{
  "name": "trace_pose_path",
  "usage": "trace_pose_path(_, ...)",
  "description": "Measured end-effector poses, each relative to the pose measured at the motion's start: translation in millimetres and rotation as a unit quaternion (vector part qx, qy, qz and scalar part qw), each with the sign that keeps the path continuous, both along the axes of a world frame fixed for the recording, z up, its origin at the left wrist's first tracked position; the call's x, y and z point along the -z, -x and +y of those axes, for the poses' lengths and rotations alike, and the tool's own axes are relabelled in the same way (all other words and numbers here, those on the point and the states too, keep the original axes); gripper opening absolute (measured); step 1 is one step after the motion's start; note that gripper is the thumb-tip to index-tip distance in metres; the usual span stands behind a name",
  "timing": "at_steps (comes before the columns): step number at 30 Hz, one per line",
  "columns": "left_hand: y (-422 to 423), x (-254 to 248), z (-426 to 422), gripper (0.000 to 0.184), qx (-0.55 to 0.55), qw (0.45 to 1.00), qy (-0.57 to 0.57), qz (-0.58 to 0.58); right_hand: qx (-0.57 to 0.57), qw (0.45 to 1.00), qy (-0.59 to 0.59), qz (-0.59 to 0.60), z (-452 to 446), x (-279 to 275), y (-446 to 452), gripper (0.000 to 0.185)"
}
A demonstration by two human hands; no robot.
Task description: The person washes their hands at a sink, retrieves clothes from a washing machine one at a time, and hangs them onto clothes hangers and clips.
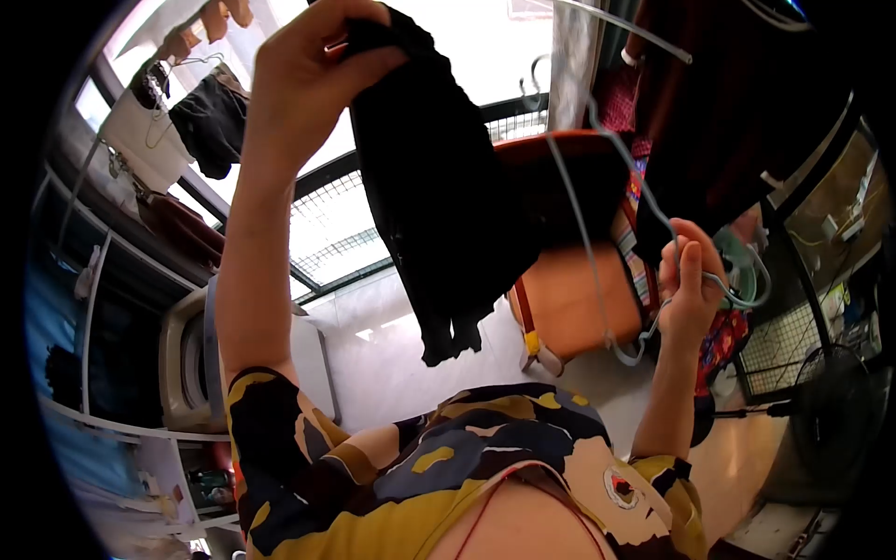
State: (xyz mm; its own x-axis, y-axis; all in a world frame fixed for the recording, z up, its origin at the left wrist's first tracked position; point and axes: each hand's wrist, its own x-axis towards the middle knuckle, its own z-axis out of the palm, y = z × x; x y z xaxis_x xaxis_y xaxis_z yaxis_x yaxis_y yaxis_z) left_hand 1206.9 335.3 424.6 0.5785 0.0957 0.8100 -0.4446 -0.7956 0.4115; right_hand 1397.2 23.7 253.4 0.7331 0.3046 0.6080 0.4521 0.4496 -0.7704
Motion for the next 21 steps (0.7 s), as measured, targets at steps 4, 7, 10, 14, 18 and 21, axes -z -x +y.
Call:
trace_pose_path(4, 13.3, 10.6, -2.0, 0.023, 0.012, 0.999, -0.014, 0.028, 0.062, 0.992, -0.08, -0.071, -14.6, -14.9, -13.1, 0.028)
trace_pose_path(7, 17.5, 15.5, -9.3, 0.025, -0.012, 0.998, -0.042, 0.05, -0.087, 0.975, -0.2, -0.047, -16.8, -42.7, -12.2, 0.037)
trace_pose_path(10, 16.5, 20.4, -19.1, 0.027, -0.036, 0.996, -0.047, 0.073, -0.153, 0.95, -0.271, -0.022, -12.0, -55.3, -5.5, 0.037)
trace_pose_path(14, 11.5, 27.8, -20.1, 0.028, -0.027, 0.994, -0.054, 0.089, -0.272, 0.905, -0.327, -0.023, -7.2, -54.4, -13.3, 0.03)
trace_pose_path(18, 2.9, 36.1, -27.8, 0.028, -0.047, 0.995, -0.044, 0.079, -0.31, 0.889, -0.336, 0.008, -1.7, -47.4, -12.6, 0.031)
trace_pose_path(21, -4.1, 41.7, -34.8, 0.027, -0.053, 0.994, -0.049, 0.08, -0.299, 0.885, -0.355, 0.031, 3.1, -42.1, -8.2, 0.032)
